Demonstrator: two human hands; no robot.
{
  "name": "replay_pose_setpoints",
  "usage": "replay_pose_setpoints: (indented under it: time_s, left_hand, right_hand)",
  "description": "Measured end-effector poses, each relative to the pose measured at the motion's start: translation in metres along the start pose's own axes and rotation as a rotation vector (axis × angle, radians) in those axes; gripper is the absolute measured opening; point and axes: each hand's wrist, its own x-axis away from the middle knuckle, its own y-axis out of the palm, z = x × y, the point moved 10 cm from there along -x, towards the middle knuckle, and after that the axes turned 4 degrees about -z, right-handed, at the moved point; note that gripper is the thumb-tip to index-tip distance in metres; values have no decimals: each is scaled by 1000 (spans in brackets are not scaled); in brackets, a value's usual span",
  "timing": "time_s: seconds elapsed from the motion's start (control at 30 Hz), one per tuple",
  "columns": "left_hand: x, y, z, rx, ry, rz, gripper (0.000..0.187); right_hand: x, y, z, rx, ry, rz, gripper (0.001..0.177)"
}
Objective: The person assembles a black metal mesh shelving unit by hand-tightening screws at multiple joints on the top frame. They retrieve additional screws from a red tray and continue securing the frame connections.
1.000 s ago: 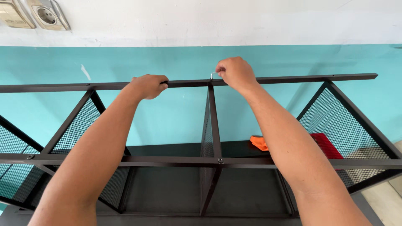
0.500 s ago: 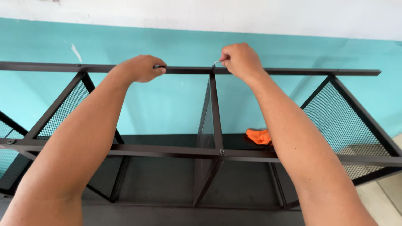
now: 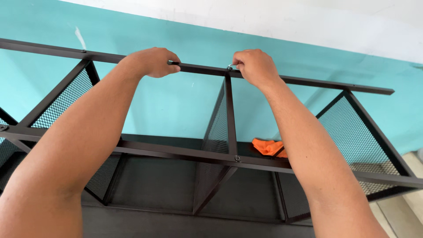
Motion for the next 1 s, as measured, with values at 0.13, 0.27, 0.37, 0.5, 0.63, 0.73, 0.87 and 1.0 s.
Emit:
replay_pose_setpoints:
  time_s: [0.13, 0.27, 0.37, 0.5, 0.63, 0.73, 0.87, 1.0]
  left_hand:
    - [-4, 0, 2, -29, 55, 21, 44]
    - [-6, 4, -1, -24, 34, 4, 44]
    - [-4, 3, -1, -10, 43, 20, 45]
    - [-5, 2, -1, -2, 51, 6, 46]
    - [-4, 3, -3, 1, 41, 3, 46]
    - [-5, 3, -3, 1, 49, 10, 46]
    - [-5, 4, -4, -8, 41, 16, 46]
    - [-4, 4, -4, -3, 42, 1, 47]
  right_hand:
    - [1, -5, -9, 84, -132, 104, 29]
    - [3, -11, -16, 195, -169, 134, 23]
    - [1, -10, -15, 116, -120, 61, 14]
    - [0, -10, -10, 71, -42, 34, 11]
    - [-1, -11, -15, -48, -91, 55, 12]
    - [-1, -10, -20, -21, -114, 44, 12]
    - [0, -8, -20, 68, -80, 24, 11]
    - [0, -9, -20, 8, -87, 22, 11]
